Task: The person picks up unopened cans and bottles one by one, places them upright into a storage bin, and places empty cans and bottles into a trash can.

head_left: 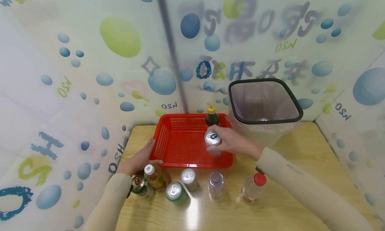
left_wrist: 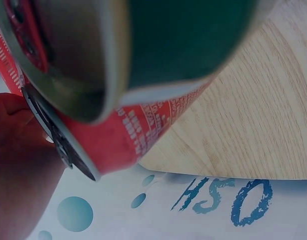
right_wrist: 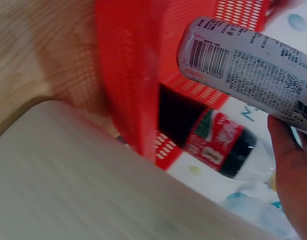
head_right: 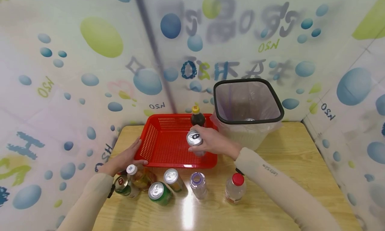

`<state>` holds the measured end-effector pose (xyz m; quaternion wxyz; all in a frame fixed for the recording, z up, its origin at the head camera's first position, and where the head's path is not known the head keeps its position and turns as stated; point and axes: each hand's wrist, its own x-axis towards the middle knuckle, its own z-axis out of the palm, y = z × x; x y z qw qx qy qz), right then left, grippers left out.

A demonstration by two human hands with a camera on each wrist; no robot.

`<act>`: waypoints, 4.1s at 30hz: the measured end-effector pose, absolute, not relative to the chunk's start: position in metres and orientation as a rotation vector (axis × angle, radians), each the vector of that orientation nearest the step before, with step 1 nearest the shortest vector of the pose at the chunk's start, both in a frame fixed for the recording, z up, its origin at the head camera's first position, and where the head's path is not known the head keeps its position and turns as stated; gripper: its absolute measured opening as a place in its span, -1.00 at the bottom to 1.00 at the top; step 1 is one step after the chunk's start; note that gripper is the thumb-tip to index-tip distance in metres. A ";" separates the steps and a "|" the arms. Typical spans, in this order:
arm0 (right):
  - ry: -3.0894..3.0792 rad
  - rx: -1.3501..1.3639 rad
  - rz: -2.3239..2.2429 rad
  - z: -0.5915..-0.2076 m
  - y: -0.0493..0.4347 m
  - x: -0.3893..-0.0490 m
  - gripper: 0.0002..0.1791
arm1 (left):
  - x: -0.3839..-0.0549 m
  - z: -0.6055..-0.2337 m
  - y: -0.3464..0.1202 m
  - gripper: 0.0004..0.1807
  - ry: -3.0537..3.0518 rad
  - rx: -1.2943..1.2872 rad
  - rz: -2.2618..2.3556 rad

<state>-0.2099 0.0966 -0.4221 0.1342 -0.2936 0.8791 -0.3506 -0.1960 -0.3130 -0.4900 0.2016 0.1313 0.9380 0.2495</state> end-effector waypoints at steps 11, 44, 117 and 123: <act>2.529 -0.792 -0.909 -0.448 0.098 -0.226 -0.29 | -0.193 -0.489 -0.311 0.33 2.613 0.350 0.695; 2.689 -0.787 -0.790 -0.455 0.118 -0.221 -0.33 | -0.196 -0.494 -0.313 0.34 2.634 0.391 0.713; 2.488 -0.732 -1.744 -0.527 0.199 -0.065 -0.05 | -0.196 -0.495 -0.313 0.29 2.649 0.374 0.697; 2.504 -0.717 -1.816 -0.530 0.194 -0.061 -0.42 | -0.196 -0.495 -0.312 0.30 2.646 0.380 0.708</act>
